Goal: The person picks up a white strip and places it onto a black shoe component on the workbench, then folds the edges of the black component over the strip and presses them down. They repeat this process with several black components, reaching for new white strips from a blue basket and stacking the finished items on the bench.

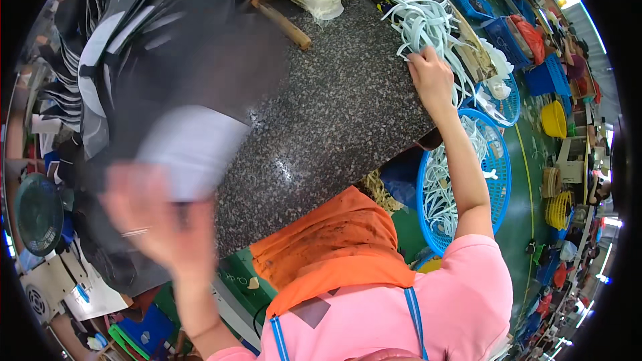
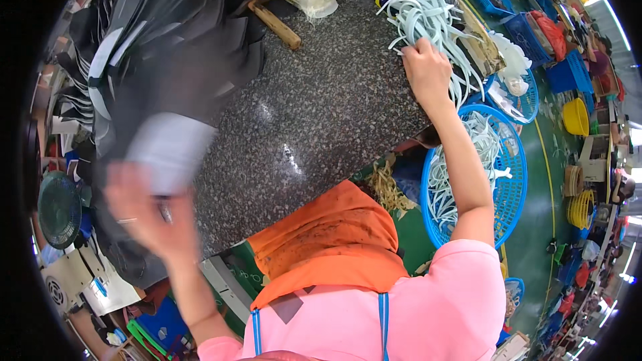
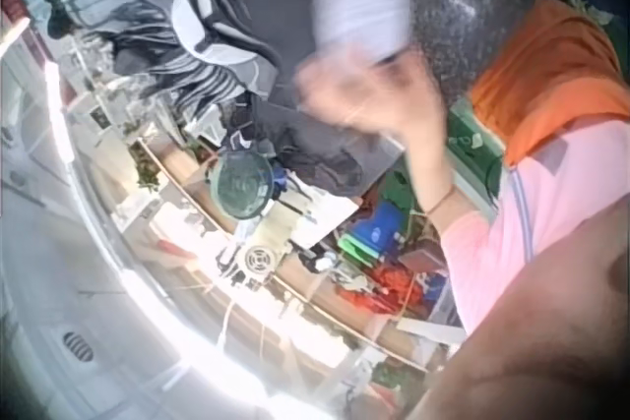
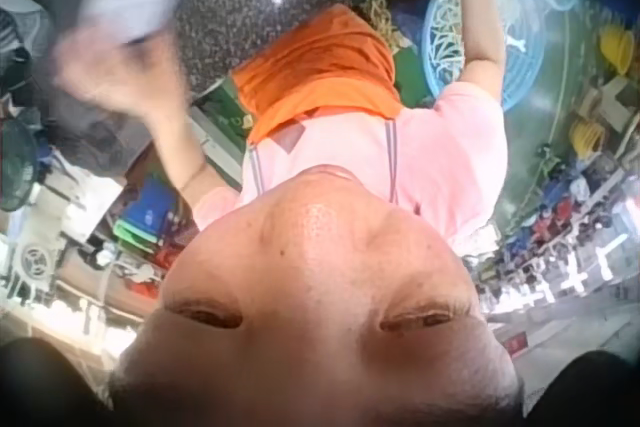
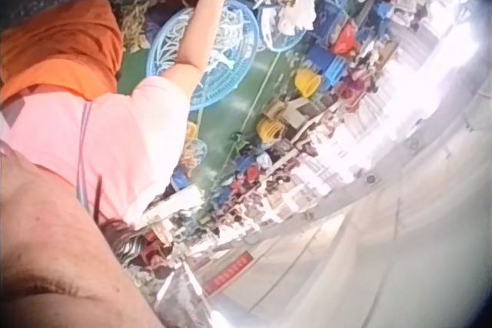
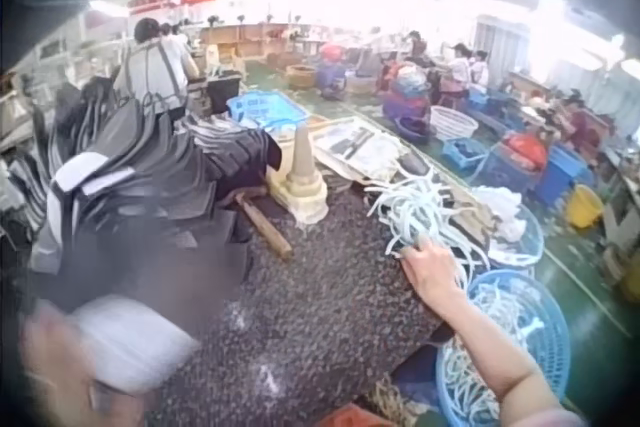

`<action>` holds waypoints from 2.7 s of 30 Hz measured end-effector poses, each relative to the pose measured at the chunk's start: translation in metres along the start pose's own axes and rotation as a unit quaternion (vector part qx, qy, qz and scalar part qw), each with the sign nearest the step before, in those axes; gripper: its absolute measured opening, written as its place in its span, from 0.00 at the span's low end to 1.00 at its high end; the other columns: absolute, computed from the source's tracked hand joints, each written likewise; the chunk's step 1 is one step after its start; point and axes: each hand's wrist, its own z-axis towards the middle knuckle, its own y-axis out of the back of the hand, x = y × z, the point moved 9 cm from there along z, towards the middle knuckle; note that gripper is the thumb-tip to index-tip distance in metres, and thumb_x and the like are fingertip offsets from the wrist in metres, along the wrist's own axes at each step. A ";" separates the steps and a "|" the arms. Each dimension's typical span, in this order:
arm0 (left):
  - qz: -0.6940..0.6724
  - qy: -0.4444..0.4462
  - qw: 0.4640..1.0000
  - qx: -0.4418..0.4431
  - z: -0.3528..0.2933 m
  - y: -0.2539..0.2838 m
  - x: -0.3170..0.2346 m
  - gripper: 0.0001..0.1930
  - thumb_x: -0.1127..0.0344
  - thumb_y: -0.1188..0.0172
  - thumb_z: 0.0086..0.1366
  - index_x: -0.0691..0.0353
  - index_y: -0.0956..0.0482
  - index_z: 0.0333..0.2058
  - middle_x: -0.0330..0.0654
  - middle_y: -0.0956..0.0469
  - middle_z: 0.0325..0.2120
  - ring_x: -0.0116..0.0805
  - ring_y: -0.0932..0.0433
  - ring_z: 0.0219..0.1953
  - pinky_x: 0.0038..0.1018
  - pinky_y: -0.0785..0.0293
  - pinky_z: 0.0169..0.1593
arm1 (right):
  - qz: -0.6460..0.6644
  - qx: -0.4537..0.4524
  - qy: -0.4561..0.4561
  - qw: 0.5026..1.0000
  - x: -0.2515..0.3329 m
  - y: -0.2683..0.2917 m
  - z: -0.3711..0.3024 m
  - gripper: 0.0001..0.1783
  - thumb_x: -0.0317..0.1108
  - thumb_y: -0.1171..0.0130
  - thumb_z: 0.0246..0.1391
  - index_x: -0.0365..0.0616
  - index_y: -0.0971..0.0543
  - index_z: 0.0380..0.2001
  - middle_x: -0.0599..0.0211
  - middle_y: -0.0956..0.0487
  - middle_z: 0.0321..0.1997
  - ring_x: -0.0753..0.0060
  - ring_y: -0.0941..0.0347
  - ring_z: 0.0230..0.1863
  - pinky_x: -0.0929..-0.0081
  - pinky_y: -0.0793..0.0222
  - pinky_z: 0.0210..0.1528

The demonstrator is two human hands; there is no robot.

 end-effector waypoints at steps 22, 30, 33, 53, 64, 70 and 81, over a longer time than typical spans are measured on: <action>-0.547 0.364 0.742 0.130 -0.109 -0.042 -0.037 0.11 0.75 0.29 0.55 0.62 0.18 0.37 0.41 0.16 0.30 0.32 0.18 0.32 0.24 0.23 0.36 | 0.496 0.229 0.391 0.740 0.281 0.117 -0.069 0.08 0.34 0.32 0.46 0.50 0.22 0.29 0.75 0.27 0.20 0.70 0.31 0.18 0.71 0.37 0.22; -0.252 0.401 0.879 0.059 -0.144 -0.044 0.034 0.06 0.79 0.33 0.53 0.61 0.19 0.28 0.43 0.19 0.27 0.40 0.22 0.29 0.31 0.28 0.35 | 0.468 0.353 0.216 0.781 0.302 0.063 -0.046 0.06 0.27 0.32 0.48 0.39 0.20 0.29 0.61 0.21 0.28 0.59 0.23 0.29 0.70 0.25 0.28; -0.244 0.403 0.881 0.046 -0.148 -0.046 0.036 0.06 0.78 0.32 0.53 0.60 0.19 0.29 0.41 0.21 0.25 0.39 0.23 0.28 0.29 0.29 0.34 | 0.448 0.350 0.221 0.792 0.302 0.060 -0.046 0.06 0.28 0.33 0.49 0.38 0.20 0.29 0.61 0.20 0.28 0.61 0.22 0.28 0.72 0.23 0.28; -0.084 0.166 0.964 0.188 -0.116 -0.048 -0.026 0.28 0.58 0.30 0.52 0.60 0.22 0.52 0.45 0.30 0.59 0.49 0.32 0.60 0.53 0.43 0.63 | 0.375 0.398 0.190 0.816 0.291 0.025 -0.034 0.09 0.35 0.34 0.51 0.43 0.21 0.30 0.60 0.20 0.27 0.53 0.23 0.27 0.62 0.28 0.29; -0.284 0.077 0.949 0.114 -0.106 -0.075 -0.063 0.29 0.72 0.27 0.43 0.69 0.22 0.49 0.52 0.22 0.51 0.53 0.22 0.51 0.43 0.23 0.55 | 0.387 0.414 0.072 0.821 0.222 0.022 -0.021 0.06 0.30 0.34 0.51 0.39 0.17 0.30 0.59 0.21 0.29 0.62 0.22 0.27 0.71 0.28 0.29; -0.226 0.077 0.954 0.180 -0.081 -0.088 -0.071 0.32 0.60 0.25 0.44 0.61 0.21 0.51 0.45 0.25 0.46 0.47 0.25 0.46 0.41 0.27 0.50 | 0.337 0.357 0.087 0.867 0.222 0.020 -0.026 0.11 0.37 0.31 0.50 0.42 0.21 0.26 0.64 0.22 0.26 0.62 0.22 0.25 0.68 0.28 0.28; -0.232 0.060 0.962 0.130 -0.085 -0.093 -0.068 0.37 0.51 0.24 0.42 0.58 0.23 0.52 0.45 0.28 0.44 0.48 0.27 0.43 0.43 0.29 0.47 | 0.478 0.358 0.201 0.776 0.223 0.047 -0.022 0.07 0.33 0.32 0.48 0.42 0.20 0.26 0.62 0.23 0.28 0.58 0.25 0.31 0.66 0.29 0.33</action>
